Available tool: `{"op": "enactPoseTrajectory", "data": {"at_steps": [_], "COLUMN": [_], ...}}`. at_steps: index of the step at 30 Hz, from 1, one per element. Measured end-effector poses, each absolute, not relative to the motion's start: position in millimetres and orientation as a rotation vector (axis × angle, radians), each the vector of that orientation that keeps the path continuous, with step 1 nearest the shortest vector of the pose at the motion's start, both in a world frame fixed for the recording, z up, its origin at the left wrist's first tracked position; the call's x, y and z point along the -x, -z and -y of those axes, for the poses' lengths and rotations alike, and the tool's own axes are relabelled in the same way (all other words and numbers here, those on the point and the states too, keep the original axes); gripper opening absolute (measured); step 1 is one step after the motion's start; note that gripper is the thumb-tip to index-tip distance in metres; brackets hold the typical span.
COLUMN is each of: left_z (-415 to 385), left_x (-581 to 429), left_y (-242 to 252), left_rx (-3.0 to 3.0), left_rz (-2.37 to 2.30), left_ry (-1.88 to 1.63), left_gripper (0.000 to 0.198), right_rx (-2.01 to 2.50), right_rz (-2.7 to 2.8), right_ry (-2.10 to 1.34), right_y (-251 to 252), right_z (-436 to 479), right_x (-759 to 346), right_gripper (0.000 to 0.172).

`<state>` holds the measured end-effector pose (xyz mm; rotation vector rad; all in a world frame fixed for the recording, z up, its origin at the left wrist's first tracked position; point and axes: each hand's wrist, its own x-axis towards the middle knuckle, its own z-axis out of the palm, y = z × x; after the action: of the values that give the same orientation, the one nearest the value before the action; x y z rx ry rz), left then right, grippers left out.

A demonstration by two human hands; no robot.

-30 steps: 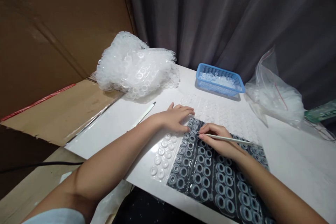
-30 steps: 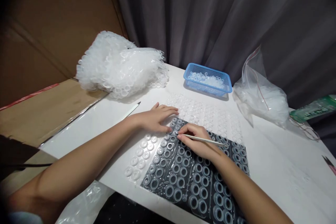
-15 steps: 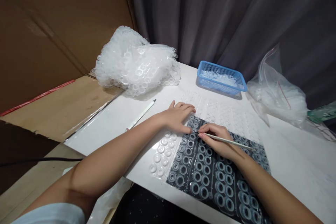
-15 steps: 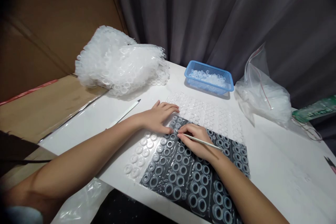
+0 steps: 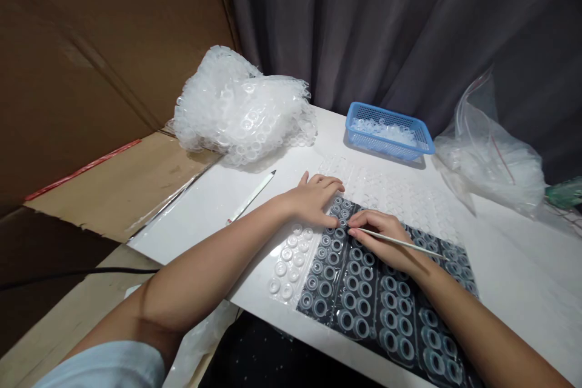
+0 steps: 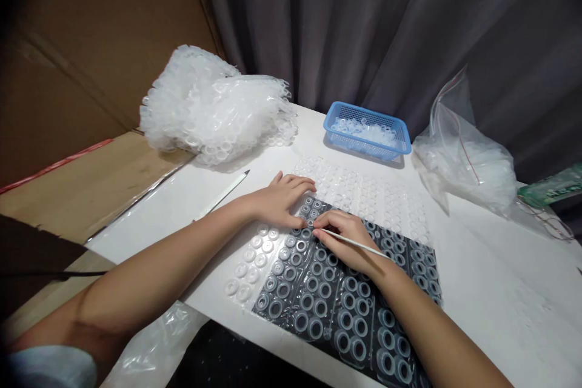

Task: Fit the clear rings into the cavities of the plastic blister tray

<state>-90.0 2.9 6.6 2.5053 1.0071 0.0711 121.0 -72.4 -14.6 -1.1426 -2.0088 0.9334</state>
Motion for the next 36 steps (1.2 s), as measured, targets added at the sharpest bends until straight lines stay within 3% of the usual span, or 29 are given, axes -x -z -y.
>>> {"op": "enactPoseTrajectory", "data": {"at_steps": [25,36], "left_z": [-4.0,-3.0], "left_x": [90.9,89.4], "left_y": [-4.0,-4.2], "left_rx": [-2.521,-2.488], "left_rz": [-0.977,-1.025], "left_ry": [-0.101,-0.043], "left_gripper": [0.073,0.077], "right_rx": [1.207,1.063], "right_rz": [1.957,2.177], "right_ry": [-1.0,-0.783], "right_y": [15.5,11.4], "right_z": [74.3,76.1], "right_x": [-122.4,-117.7], "right_gripper": [0.01,0.007]}}
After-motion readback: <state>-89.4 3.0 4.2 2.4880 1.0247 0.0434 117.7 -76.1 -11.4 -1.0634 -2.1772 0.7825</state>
